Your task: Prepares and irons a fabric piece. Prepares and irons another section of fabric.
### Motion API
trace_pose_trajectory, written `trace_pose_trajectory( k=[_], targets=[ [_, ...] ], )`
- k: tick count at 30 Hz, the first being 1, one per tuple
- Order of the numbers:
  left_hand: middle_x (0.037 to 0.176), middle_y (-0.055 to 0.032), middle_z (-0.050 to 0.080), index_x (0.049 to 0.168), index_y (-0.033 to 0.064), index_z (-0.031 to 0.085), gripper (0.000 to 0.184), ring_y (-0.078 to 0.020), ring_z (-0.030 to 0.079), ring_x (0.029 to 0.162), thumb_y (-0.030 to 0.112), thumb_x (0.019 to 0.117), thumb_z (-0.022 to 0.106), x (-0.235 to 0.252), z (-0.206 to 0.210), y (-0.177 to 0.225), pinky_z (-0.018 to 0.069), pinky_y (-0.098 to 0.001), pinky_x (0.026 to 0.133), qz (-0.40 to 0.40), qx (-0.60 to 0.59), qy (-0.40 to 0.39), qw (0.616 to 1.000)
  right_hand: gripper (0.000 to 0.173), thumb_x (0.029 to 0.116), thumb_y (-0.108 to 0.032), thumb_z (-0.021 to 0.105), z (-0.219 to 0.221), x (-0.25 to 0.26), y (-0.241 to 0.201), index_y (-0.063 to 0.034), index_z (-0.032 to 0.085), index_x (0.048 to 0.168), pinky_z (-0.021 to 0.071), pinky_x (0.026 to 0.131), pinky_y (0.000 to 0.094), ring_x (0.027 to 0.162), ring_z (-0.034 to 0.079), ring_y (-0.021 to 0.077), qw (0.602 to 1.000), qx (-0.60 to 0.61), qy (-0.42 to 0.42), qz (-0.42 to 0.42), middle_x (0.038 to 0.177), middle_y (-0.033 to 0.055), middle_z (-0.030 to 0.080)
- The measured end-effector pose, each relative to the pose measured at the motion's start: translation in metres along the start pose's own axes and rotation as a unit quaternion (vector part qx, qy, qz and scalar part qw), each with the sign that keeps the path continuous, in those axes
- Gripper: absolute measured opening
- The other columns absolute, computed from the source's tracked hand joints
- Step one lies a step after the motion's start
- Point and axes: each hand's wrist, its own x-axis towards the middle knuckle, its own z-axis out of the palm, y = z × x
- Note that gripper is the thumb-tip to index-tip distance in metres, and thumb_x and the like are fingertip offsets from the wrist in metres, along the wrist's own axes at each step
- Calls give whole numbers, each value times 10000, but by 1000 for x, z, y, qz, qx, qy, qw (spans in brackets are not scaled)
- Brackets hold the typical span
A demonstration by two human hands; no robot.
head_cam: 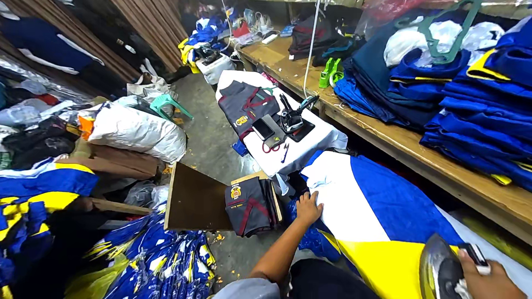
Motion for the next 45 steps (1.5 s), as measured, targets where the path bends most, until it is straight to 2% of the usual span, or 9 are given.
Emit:
trace_pose_trajectory(
  k=[5,10,14,19,23,27,34,41,45],
  targets=[
    [1574,-270,403,1569,157,435,599,-481,388,1444,362,1026,584,-7,-12,7,347,-677,1120,-5,-8,20,1000,649,1069,-468,515,2,-20,25,90,516,1402,437,872,784,1053,609,651,999,-8,10,-48,1094,448,629],
    [1507,-313,464,1511,77,499,615,-538,429,1389,381,997,643,5,6,-12,357,-723,1087,35,-5,24,999,601,1085,-439,492,-11,-55,44,72,518,1402,462,894,734,1069,633,602,996,-74,-51,16,1104,411,647],
    [1453,-348,473,1448,-120,417,677,-440,476,1369,282,977,693,19,4,-22,408,-535,1140,35,-192,113,974,611,1068,-510,493,-5,-36,37,-1,540,1402,485,865,718,1038,657,557,994,-72,-54,56,1083,352,674],
    [1536,-361,351,1551,-133,191,969,-389,411,1417,388,938,731,50,-11,-18,357,-423,1185,37,-308,227,923,603,1060,-522,499,2,0,-6,-20,544,1392,504,849,698,1040,668,522,999,-39,-25,28,1092,319,681],
    [1311,-256,566,1453,-93,403,725,-254,590,1155,360,968,694,80,-16,-6,482,-382,1025,-15,-331,215,919,589,1070,-523,474,4,8,-17,-50,521,1419,520,844,663,1023,685,479,998,-49,-43,6,1079,279,693],
    [1132,-197,623,1340,-78,539,437,-195,606,946,118,959,626,94,-24,-11,514,-362,878,-5,-315,208,926,551,1069,-496,496,7,-17,11,-35,561,1363,528,794,671,942,695,496,996,-67,-57,-29,986,281,700],
    [988,-43,546,1231,-17,506,259,-73,593,768,109,1012,563,100,-43,-24,550,-262,735,30,-479,220,849,571,1060,-512,506,12,-2,-21,-37,571,1369,519,826,671,996,686,503,993,-92,-63,-49,1035,290,700],
    [992,-78,568,1297,21,434,244,-120,636,757,134,1083,466,93,-50,-13,585,-292,717,-33,-578,189,793,597,1050,-556,485,30,55,-117,-103,540,1435,523,901,632,1109,677,423,992,-67,-61,-93,1172,225,698],
    [972,-60,572,1289,41,439,233,-108,634,736,135,1079,473,95,-56,-11,580,-269,696,-48,-593,179,784,569,1057,-528,491,31,33,-103,-72,548,1394,531,843,647,1038,686,457,978,-106,-100,-147,1091,254,696]
  ],
)
